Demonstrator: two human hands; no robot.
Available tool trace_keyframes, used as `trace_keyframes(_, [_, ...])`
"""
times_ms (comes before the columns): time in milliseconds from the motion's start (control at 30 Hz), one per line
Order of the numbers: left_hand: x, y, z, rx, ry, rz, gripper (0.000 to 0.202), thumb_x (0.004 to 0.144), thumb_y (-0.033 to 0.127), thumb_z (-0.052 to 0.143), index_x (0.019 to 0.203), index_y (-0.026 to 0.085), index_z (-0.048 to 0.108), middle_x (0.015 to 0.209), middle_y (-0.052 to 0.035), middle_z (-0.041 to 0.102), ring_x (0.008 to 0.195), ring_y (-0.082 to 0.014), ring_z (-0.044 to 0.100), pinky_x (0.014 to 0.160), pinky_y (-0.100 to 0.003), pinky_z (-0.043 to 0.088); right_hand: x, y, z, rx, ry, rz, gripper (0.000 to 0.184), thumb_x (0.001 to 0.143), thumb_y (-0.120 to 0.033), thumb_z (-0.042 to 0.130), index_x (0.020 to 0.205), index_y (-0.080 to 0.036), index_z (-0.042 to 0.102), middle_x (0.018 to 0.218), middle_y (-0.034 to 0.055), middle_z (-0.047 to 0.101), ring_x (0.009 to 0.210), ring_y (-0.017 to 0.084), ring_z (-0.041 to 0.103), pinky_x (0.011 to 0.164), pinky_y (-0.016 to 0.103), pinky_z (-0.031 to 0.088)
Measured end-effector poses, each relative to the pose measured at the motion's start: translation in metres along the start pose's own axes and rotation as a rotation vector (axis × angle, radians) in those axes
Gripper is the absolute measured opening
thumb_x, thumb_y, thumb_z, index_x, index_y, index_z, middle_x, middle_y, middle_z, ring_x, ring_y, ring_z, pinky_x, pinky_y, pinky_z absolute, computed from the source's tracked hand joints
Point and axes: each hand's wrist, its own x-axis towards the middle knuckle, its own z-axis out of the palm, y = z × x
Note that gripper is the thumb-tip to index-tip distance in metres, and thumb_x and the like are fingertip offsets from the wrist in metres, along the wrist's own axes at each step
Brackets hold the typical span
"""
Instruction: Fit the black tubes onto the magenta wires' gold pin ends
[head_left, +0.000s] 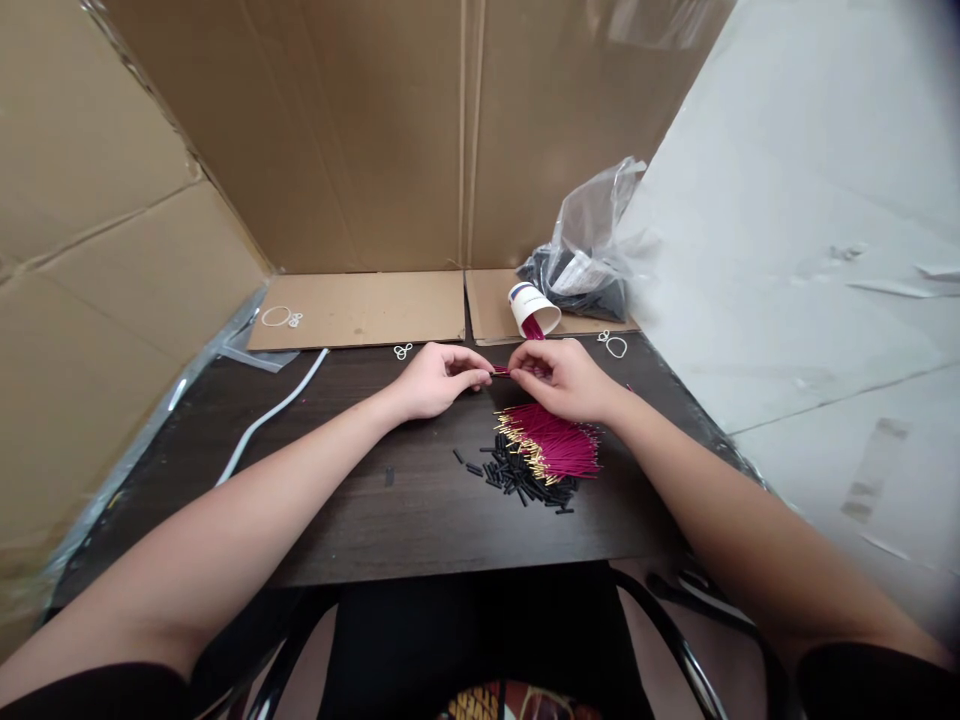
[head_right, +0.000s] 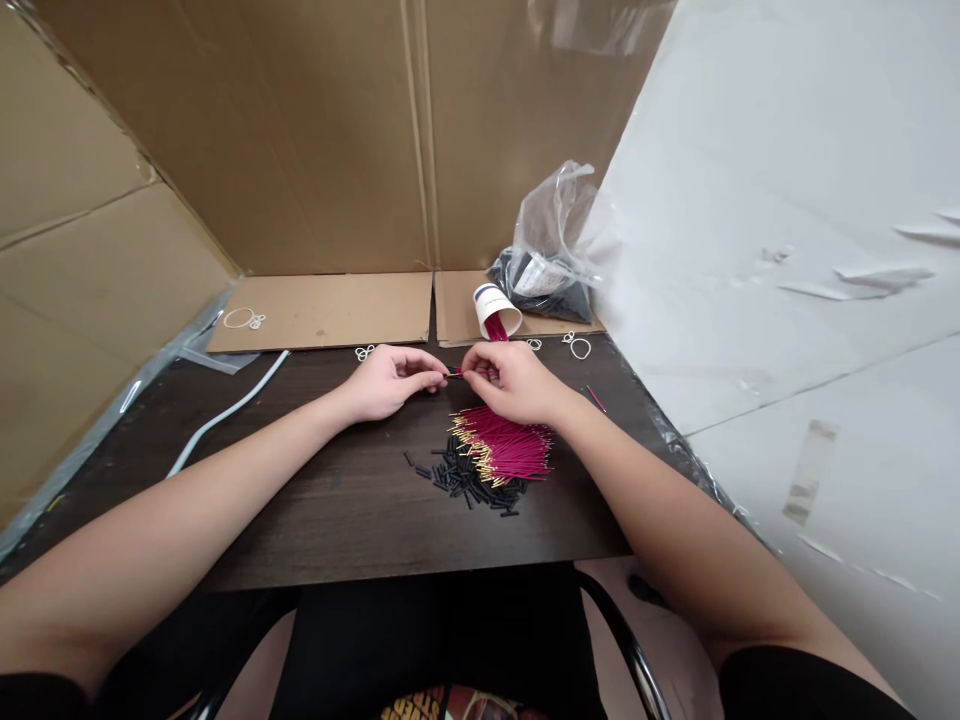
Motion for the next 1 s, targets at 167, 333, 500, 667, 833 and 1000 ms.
trace_keyframes(167, [-0.0005,0.0021,0.0010,-0.017,-0.012,0.009,0.014,0.095,0.024,0.080,0.104,0.014,0.085,0.093,-0.0093,0.085,0.080,-0.0165,0.074,0.085,-0.034,0.061,-0.0001,0.0008,0.0003,-0.005,0.004,-0.010,0.010,0.101,-0.023,0.065,0.097,-0.018,0.073,0.077,0.0013,0.068,0.065,0.014,0.055,0.063,0.031,0.042])
trace_keyframes(333, [-0.0004,0.0016,0.0020,-0.008,-0.018,0.018,0.014,0.096,0.024,0.079,0.104,0.014,0.085,0.092,-0.0092,0.085,0.078,-0.0163,0.073,0.084,-0.034,0.062,-0.0002,0.0002,-0.0002,-0.022,0.007,-0.020,0.009,0.101,-0.023,0.066,0.096,-0.018,0.073,0.077,0.0011,0.068,0.065,0.014,0.055,0.064,0.031,0.042])
trace_keyframes(500, [-0.0004,0.0009,0.0023,-0.006,-0.025,0.010,0.015,0.096,0.025,0.079,0.105,0.014,0.085,0.091,-0.0092,0.085,0.076,-0.0158,0.073,0.082,-0.034,0.062,-0.0002,-0.0003,-0.0020,-0.023,0.009,-0.016,0.009,0.101,-0.022,0.066,0.096,-0.019,0.073,0.077,0.0015,0.068,0.066,0.015,0.055,0.064,0.032,0.042])
trace_keyframes(667, [-0.0017,0.0013,0.0025,0.017,-0.020,0.026,0.017,0.097,0.028,0.080,0.105,0.015,0.085,0.092,-0.0095,0.085,0.077,-0.0166,0.073,0.083,-0.034,0.062,-0.0008,0.0001,-0.0027,-0.038,0.013,-0.023,0.010,0.101,-0.022,0.066,0.096,-0.018,0.073,0.079,0.0024,0.070,0.068,0.015,0.057,0.065,0.032,0.043])
trace_keyframes(833, [-0.0011,0.0004,0.0024,0.022,-0.038,0.034,0.017,0.097,0.028,0.080,0.105,0.015,0.086,0.090,-0.0089,0.085,0.075,-0.0159,0.072,0.079,-0.033,0.060,-0.0006,0.0008,-0.0015,-0.057,-0.004,-0.029,0.009,0.100,-0.021,0.065,0.096,-0.019,0.073,0.078,0.0016,0.069,0.067,0.014,0.056,0.066,0.032,0.043])
trace_keyframes(1000, [-0.0020,0.0014,0.0033,0.058,-0.059,0.051,0.016,0.098,0.027,0.078,0.105,0.015,0.086,0.091,-0.0085,0.085,0.078,-0.0166,0.074,0.082,-0.033,0.060,0.0001,0.0015,-0.0001,-0.098,-0.012,-0.068,0.009,0.100,-0.020,0.065,0.096,-0.019,0.073,0.082,0.0029,0.071,0.068,0.015,0.056,0.068,0.032,0.043])
